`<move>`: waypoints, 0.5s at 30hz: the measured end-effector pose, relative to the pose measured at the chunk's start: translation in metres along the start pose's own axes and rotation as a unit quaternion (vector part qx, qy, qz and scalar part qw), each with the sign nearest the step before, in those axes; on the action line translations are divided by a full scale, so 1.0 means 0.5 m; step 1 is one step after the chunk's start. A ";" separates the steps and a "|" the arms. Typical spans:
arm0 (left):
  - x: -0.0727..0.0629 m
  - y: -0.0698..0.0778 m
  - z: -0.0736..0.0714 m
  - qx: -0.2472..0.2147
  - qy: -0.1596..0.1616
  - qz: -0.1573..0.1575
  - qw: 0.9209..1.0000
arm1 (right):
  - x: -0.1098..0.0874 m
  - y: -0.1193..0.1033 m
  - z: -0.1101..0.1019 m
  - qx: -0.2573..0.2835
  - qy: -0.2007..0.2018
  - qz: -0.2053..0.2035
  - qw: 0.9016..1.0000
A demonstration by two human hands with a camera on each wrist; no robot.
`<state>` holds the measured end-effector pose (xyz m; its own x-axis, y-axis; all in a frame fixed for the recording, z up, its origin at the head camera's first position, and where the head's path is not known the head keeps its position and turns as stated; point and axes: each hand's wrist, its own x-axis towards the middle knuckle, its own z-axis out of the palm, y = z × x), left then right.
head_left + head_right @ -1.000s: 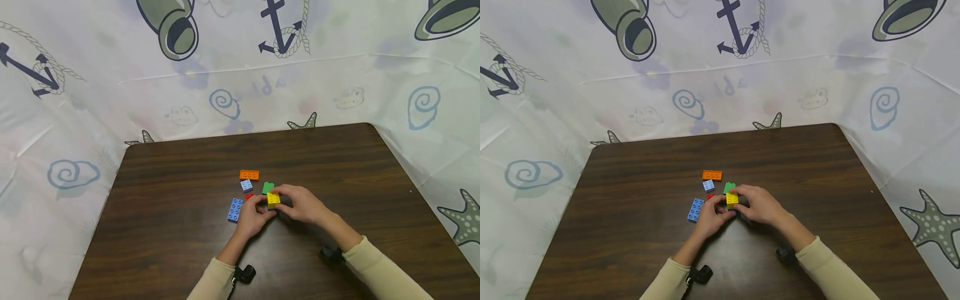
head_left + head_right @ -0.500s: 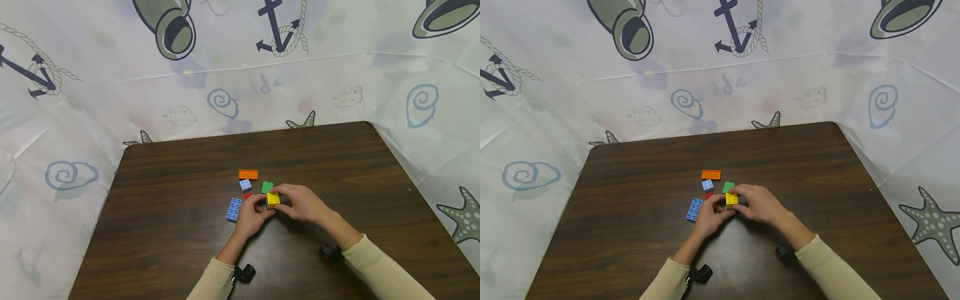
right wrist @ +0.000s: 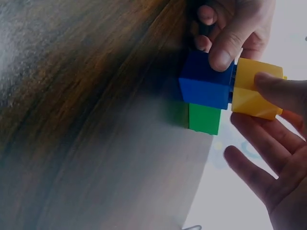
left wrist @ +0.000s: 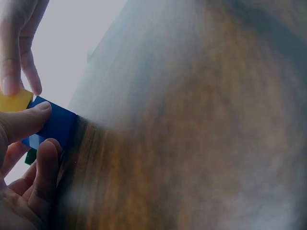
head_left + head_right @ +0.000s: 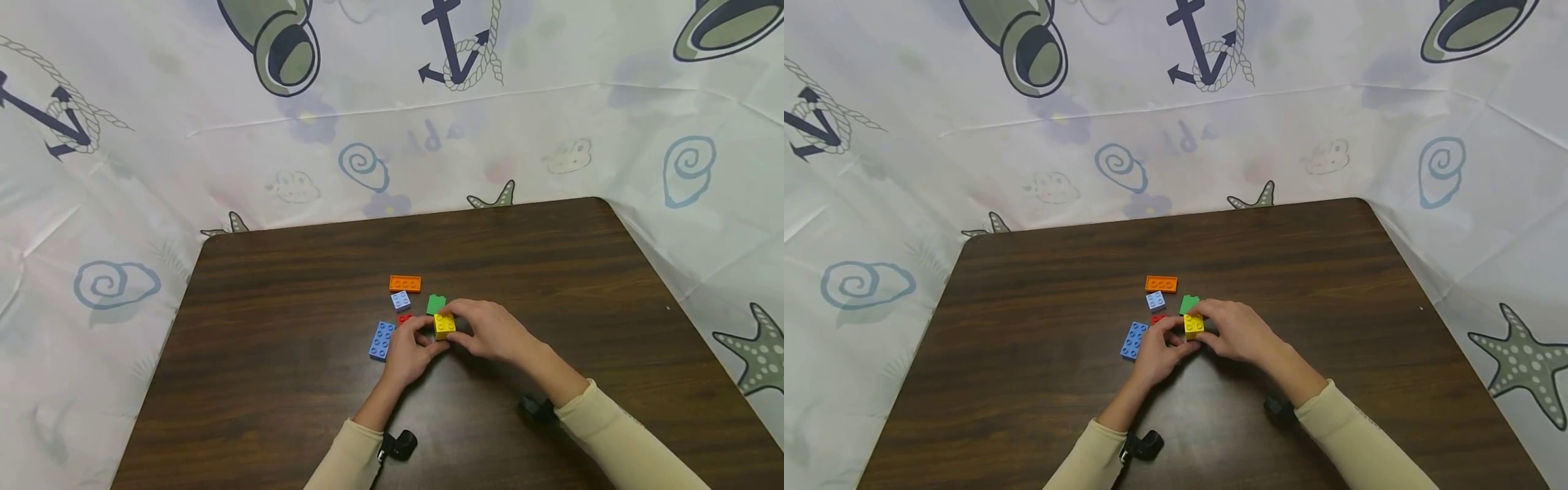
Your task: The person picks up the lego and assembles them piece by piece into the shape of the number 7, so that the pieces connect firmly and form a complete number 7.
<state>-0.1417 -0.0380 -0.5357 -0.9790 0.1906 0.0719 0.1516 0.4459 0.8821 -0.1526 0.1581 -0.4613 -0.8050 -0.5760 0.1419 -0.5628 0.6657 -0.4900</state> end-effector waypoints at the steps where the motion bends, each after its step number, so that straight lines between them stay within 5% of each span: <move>1: -0.001 0.000 0.000 -0.001 0.000 0.001 1.000 | 0.001 0.000 0.000 -0.003 -0.003 0.002 1.000; 15: 0.001 0.004 0.000 0.018 -0.001 0.006 1.000 | -0.008 0.008 0.009 -0.017 0.042 -0.044 0.998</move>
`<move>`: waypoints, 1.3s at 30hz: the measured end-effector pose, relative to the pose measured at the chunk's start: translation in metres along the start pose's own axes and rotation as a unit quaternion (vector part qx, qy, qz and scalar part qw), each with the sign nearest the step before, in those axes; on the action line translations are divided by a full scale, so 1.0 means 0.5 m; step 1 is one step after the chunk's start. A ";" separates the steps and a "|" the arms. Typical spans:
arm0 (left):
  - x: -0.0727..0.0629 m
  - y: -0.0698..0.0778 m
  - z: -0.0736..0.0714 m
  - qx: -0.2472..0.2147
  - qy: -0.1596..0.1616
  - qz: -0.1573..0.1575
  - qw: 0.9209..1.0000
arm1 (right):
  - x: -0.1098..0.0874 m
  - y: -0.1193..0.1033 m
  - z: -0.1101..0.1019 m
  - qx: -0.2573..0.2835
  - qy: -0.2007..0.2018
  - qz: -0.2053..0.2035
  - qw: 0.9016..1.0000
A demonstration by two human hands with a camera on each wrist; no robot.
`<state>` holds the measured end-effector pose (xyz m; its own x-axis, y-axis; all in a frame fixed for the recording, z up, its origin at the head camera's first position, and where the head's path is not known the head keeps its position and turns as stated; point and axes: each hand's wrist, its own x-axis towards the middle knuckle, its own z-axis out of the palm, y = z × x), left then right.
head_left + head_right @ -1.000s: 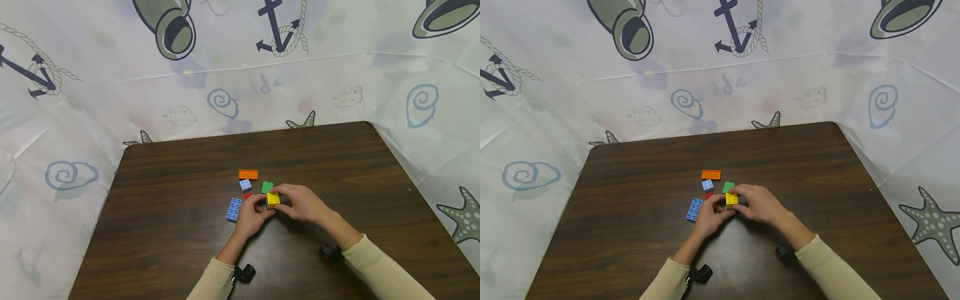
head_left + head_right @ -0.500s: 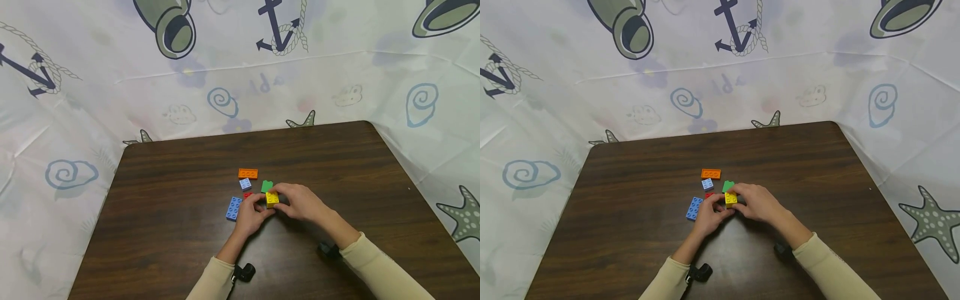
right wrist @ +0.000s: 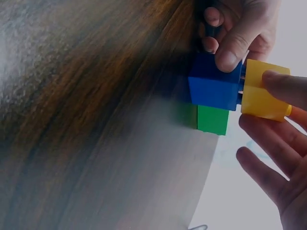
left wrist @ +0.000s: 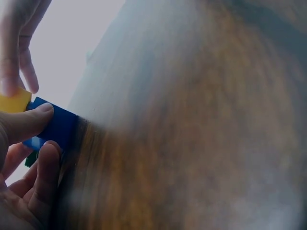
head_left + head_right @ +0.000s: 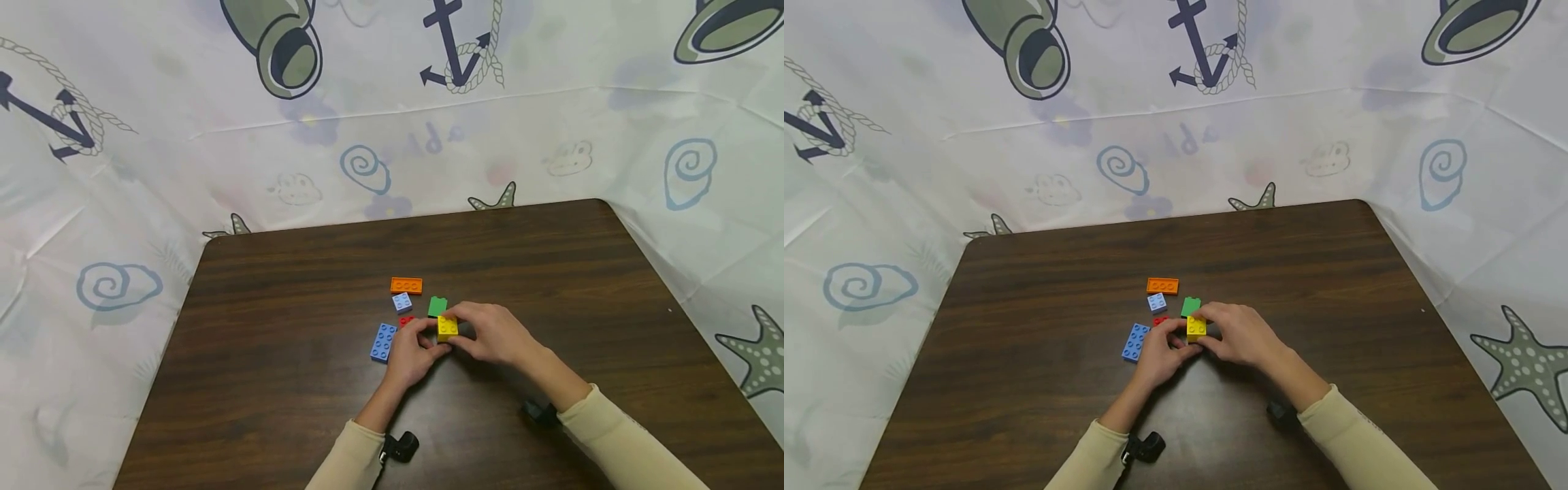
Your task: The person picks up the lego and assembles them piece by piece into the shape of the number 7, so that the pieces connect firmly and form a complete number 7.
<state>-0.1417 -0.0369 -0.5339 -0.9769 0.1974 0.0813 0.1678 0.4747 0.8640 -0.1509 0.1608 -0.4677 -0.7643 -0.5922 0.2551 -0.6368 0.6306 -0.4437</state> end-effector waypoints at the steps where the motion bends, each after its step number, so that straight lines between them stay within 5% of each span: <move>1: -0.001 0.000 0.000 -0.001 0.000 0.000 1.000 | -0.001 0.000 0.000 0.002 0.002 -0.004 1.000; 11: 0.001 -0.003 0.003 -0.010 0.000 -0.002 1.000 | 0.005 0.005 -0.007 0.016 -0.034 0.012 0.999; 39: 0.004 0.000 0.003 0.002 -0.004 -0.008 1.000 | 0.003 -0.002 -0.007 0.018 -0.048 0.033 0.998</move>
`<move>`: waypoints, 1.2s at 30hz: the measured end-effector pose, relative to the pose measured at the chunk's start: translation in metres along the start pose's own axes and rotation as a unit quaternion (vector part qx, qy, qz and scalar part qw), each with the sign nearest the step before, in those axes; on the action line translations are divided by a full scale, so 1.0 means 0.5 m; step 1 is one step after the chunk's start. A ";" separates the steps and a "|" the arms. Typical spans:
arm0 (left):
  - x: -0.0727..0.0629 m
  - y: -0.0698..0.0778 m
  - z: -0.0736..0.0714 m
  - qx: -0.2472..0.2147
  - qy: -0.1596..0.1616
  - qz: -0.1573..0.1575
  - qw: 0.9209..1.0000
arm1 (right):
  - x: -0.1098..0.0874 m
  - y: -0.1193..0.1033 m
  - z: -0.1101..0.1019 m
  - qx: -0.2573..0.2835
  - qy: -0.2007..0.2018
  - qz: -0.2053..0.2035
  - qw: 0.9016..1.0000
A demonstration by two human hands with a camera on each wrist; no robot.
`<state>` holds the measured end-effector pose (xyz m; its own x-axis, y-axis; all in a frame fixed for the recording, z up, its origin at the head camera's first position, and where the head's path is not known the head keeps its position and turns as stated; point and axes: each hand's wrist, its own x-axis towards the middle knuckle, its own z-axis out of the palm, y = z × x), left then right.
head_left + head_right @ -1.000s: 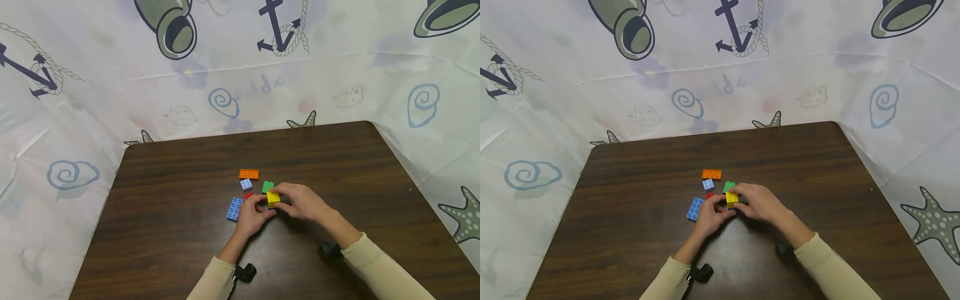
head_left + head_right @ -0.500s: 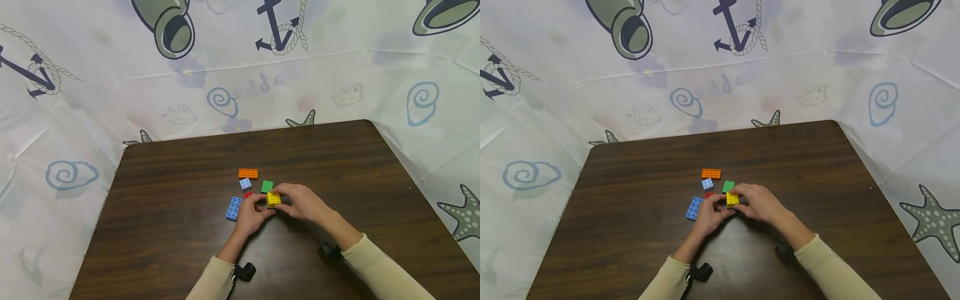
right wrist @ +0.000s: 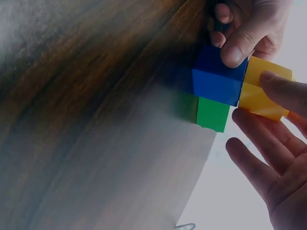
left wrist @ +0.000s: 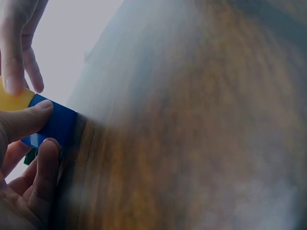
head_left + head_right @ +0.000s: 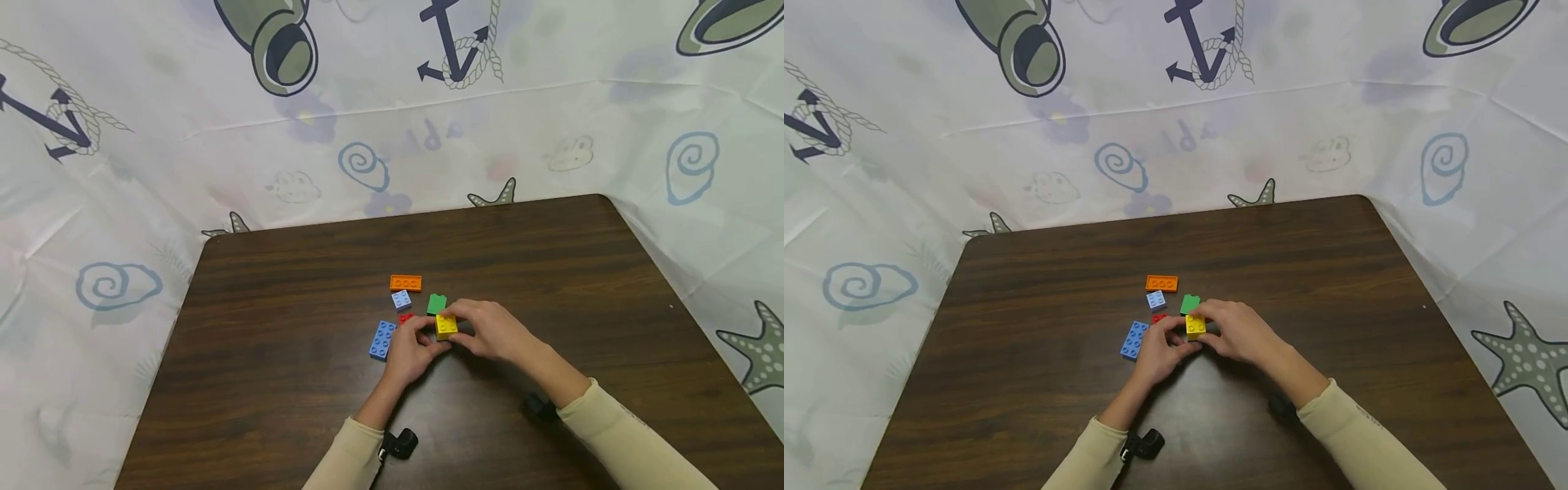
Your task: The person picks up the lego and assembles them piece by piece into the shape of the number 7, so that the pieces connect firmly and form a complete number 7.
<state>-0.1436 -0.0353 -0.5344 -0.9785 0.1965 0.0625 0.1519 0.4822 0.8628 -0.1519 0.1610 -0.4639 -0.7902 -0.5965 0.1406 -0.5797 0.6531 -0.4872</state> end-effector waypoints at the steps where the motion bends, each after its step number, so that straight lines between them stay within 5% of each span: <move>1: 0.000 -0.001 0.000 -0.001 -0.001 0.000 1.000 | 0.000 0.000 0.000 0.000 0.000 -0.001 1.000; 13: -0.003 -0.010 -0.012 -0.085 -0.040 0.002 0.996 | 0.000 0.004 0.004 0.001 0.003 0.000 1.000; 25: -0.001 -0.003 -0.014 0.002 -0.014 0.051 0.999 | 0.000 0.008 0.009 0.010 0.012 -0.006 1.000; 36: -0.003 -0.018 -0.009 -0.043 -0.030 0.030 0.998 | -0.013 0.008 0.020 -0.005 0.041 -0.017 0.999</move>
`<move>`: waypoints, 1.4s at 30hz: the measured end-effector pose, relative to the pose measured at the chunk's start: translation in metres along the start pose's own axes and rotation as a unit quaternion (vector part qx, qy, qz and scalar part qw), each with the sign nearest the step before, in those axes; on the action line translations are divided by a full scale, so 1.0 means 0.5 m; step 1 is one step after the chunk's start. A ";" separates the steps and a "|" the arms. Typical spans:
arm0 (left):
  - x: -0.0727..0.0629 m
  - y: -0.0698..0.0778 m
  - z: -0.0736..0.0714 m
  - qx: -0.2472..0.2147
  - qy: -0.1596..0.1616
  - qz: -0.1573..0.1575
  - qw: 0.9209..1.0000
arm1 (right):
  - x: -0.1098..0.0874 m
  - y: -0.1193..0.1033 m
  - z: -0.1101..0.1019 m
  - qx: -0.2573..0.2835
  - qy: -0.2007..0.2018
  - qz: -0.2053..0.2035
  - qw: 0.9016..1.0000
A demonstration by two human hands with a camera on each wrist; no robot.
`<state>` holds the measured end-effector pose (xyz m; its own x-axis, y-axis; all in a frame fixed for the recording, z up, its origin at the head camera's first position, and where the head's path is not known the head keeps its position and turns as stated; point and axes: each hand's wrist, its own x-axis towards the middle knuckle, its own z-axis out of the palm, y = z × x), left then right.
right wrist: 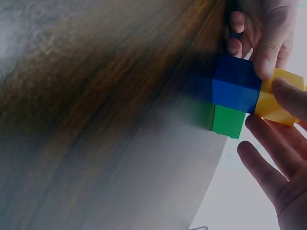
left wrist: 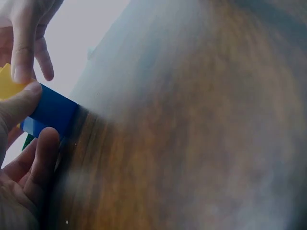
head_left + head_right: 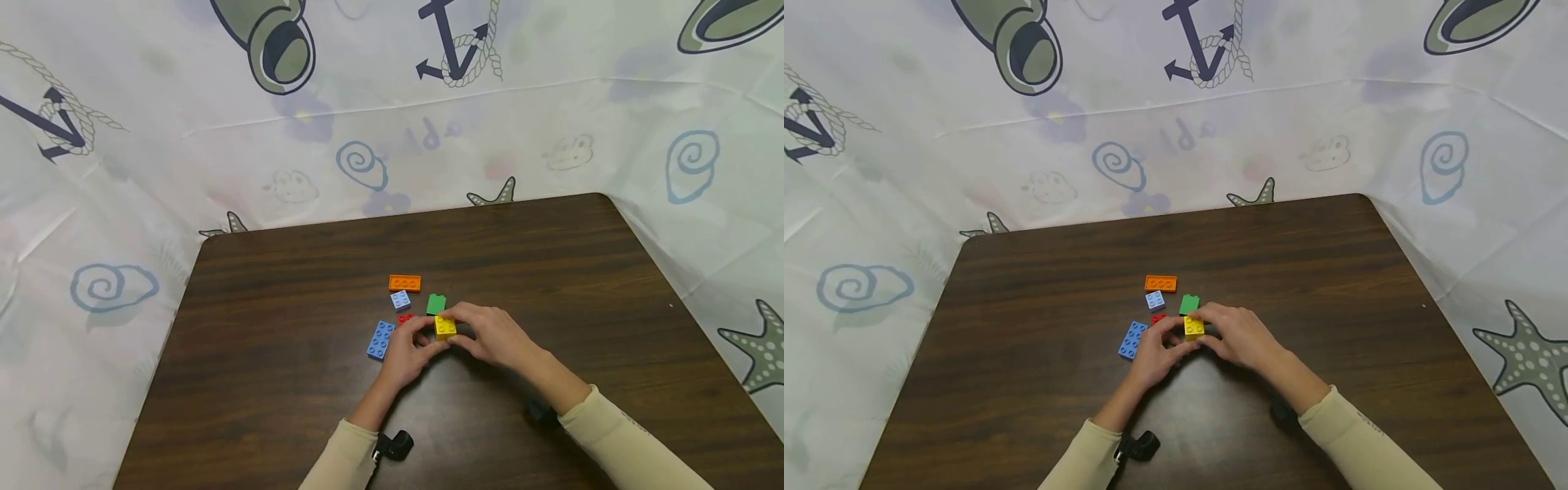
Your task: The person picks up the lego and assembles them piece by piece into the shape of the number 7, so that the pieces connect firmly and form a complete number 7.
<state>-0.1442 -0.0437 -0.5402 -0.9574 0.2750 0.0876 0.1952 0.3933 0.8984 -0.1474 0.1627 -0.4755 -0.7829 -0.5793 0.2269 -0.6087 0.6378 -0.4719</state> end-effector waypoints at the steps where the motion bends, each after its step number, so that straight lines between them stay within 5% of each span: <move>1: 0.000 -0.001 -0.001 -0.005 -0.002 -0.001 1.000 | 0.000 0.000 0.000 -0.001 0.000 0.001 1.000; 11: -0.005 -0.003 -0.006 -0.120 -0.006 0.011 0.993 | 0.004 0.000 0.003 0.013 0.012 -0.009 1.000; 30: 0.002 0.001 0.000 -0.084 -0.004 0.027 0.996 | 0.000 -0.001 -0.007 0.032 0.007 0.003 0.999; 42: -0.005 -0.009 0.004 -0.023 0.007 0.009 1.000 | 0.044 0.039 -0.032 0.156 -0.008 0.136 0.978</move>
<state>-0.1423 -0.0444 -0.5454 -0.9566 0.2698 0.1098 0.2032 0.3483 0.9151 -0.1787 0.1706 -0.4661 -0.9065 -0.4198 0.0443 -0.3076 0.5850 -0.7505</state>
